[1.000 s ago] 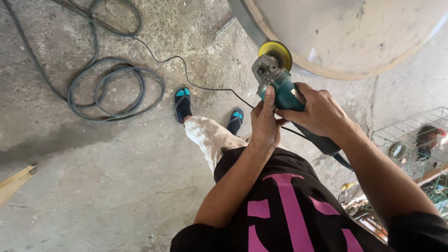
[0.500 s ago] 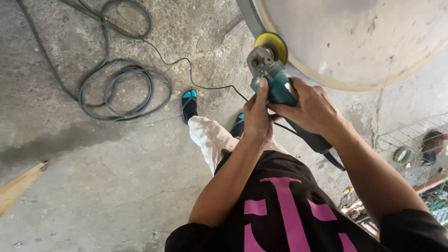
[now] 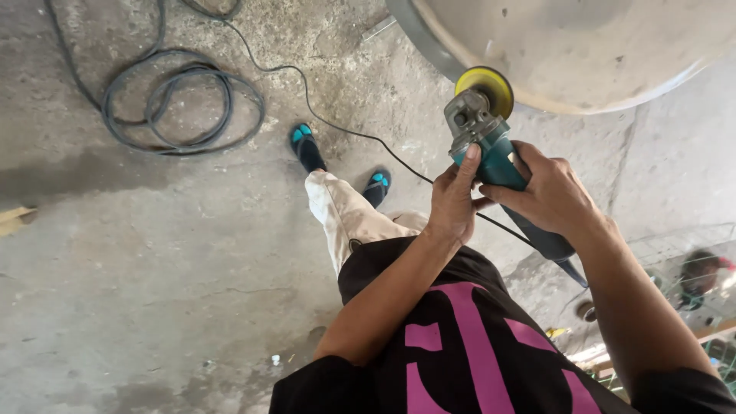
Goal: Sanding the edge of a large metal disk using an angle grinder.
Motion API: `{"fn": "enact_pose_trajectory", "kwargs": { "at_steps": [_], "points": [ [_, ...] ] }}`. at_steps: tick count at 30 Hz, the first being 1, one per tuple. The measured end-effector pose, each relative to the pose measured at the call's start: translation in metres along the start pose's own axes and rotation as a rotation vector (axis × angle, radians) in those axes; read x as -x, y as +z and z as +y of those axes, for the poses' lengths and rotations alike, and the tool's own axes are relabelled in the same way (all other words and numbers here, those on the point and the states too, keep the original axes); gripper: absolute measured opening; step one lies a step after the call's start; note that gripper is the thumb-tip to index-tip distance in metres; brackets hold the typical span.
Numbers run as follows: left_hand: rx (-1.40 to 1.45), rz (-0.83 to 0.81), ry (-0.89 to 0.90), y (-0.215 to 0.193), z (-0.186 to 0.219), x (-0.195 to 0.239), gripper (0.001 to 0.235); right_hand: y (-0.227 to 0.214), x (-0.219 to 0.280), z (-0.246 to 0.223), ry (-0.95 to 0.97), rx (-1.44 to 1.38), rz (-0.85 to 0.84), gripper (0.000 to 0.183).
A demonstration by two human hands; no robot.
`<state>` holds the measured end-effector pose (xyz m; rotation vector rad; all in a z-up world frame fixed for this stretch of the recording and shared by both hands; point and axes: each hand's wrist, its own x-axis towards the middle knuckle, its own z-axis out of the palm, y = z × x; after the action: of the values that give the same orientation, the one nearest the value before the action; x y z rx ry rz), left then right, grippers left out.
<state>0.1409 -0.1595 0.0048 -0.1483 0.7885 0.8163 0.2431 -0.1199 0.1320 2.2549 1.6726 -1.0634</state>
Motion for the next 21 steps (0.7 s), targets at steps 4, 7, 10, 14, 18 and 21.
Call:
{"fn": "enact_pose_trajectory", "kwargs": {
  "at_steps": [4, 7, 10, 14, 18, 21],
  "points": [
    [0.03, -0.017, 0.014, -0.002, -0.009, -0.002, 0.079, 0.005, 0.0, 0.008, -0.006, 0.042, 0.019, 0.069],
    [0.043, -0.02, 0.021, -0.005, -0.004, -0.011, 0.081, 0.006, -0.01, 0.003, -0.038, 0.046, 0.024, 0.071],
    [0.035, 0.015, 0.012, -0.014, -0.001, -0.015, 0.082, 0.008, -0.017, -0.011, -0.01, 0.06, -0.011, 0.07],
    [0.033, 0.012, 0.041, -0.015, 0.022, -0.018, 0.078, 0.008, -0.031, -0.031, 0.034, 0.073, -0.053, 0.072],
    [0.04, 0.057, 0.05, -0.016, 0.051, -0.022, 0.074, 0.002, -0.044, -0.06, 0.042, 0.043, -0.065, 0.075],
    [0.018, 0.096, 0.029, -0.016, 0.078, -0.027, 0.073, 0.001, -0.056, -0.082, 0.018, 0.062, -0.053, 0.073]
  ]
}}
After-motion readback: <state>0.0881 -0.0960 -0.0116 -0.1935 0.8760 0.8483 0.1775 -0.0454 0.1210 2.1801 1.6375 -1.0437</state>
